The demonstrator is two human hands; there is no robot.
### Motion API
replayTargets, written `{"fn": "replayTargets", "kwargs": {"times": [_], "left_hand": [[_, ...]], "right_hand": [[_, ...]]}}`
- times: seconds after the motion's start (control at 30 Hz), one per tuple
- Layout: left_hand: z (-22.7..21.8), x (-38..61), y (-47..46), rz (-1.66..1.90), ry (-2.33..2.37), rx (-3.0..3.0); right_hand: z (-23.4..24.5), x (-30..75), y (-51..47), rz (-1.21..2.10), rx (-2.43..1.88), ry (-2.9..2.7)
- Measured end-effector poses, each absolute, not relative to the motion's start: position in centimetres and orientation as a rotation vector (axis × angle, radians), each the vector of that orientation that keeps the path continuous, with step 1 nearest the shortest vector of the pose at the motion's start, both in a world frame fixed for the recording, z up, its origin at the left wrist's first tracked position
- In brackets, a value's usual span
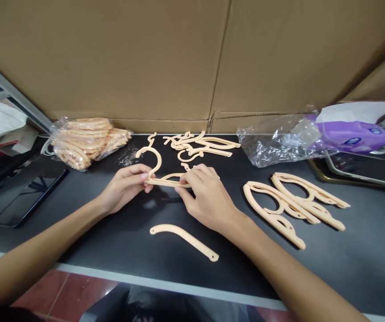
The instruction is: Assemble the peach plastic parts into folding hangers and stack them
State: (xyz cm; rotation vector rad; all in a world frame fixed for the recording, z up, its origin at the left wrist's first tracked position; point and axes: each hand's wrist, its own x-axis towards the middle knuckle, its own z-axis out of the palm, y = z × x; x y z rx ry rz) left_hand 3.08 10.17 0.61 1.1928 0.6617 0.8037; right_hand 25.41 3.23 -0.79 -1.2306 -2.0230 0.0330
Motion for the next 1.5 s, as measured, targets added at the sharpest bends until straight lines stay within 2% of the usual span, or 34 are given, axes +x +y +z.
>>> {"fn": "replayTargets", "kwargs": {"times": [0.53, 0.7, 0.83, 1.0, 1.2, 1.5], "left_hand": [[0.4, 2.7, 10.2, 0.851, 0.78, 1.681], [0.2, 2.5, 9.6, 0.917, 0.846, 2.181], [-0.1, 2.4, 9.2, 0.915, 0.75, 2.439], [0.0, 2.5, 8.7, 0.861, 0.607, 2.491], [0.2, 2.8, 7.8, 0.859, 0.557, 2.504], [-0.1, 3.2, 7.2, 0.989, 0.419, 2.603]], "right_hand": [[0.0, 25.6, 3.3, -0.01, -1.207, -1.835], [0.3, 26.0, 3.5, 0.03, -1.312, -1.768], [0.5, 25.9, 3.2, 0.136, -1.366, -1.931], [0.9, 25.3, 2.6, 0.376, -1.402, -2.155], [1.6, 24.7, 2.0, 0.651, -1.367, -2.158], [2.7, 24.5, 1.4, 0.693, -1.401, -2.246]]}}
